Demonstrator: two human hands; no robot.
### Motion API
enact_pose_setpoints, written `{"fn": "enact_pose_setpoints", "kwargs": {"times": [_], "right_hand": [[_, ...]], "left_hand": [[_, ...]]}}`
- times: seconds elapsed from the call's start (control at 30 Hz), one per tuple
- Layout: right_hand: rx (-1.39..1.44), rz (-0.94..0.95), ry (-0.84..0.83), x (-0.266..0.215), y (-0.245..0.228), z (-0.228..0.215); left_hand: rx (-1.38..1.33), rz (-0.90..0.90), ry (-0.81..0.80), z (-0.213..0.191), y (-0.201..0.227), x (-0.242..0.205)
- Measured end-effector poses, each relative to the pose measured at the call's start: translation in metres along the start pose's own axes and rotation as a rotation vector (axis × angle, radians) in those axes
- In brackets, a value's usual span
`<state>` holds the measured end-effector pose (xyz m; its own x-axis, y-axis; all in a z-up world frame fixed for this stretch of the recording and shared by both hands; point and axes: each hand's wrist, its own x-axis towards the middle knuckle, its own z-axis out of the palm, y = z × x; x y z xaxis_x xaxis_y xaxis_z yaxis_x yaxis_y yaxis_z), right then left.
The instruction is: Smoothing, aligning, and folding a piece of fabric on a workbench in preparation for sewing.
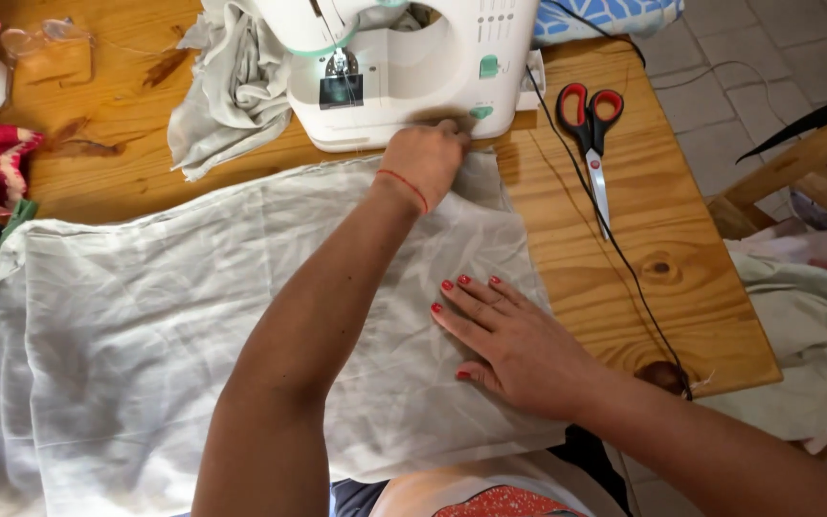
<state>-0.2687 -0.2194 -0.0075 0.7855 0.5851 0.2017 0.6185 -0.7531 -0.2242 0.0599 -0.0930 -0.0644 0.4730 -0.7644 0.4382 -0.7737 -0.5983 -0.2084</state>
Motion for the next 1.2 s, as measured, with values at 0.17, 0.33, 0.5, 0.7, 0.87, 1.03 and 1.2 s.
{"fn": "enact_pose_setpoints", "kwargs": {"times": [0.17,0.33,0.5,0.7,0.87,1.03,1.2], "right_hand": [[0.056,0.015,-0.003,0.002,-0.005,-0.006],[0.058,0.015,0.003,0.003,-0.006,-0.007],[0.059,0.013,0.024,0.002,-0.005,-0.006],[0.050,0.009,0.016,0.002,-0.006,-0.008],[0.030,0.010,0.013,0.002,-0.004,-0.004],[0.029,0.005,0.009,0.003,-0.005,-0.004],[-0.004,0.005,0.002,0.001,-0.003,-0.003]], "left_hand": [[-0.152,0.054,-0.350,-0.017,-0.004,0.024],[-0.066,0.209,-0.274,-0.017,0.002,0.027],[-0.051,0.153,0.049,-0.033,0.005,0.032],[0.033,0.059,0.220,-0.052,0.016,0.022],[-0.496,0.027,0.118,-0.114,0.033,-0.016],[-0.502,0.044,-0.380,-0.079,0.019,-0.039],[-0.431,0.102,-0.236,-0.076,0.021,-0.051]]}}
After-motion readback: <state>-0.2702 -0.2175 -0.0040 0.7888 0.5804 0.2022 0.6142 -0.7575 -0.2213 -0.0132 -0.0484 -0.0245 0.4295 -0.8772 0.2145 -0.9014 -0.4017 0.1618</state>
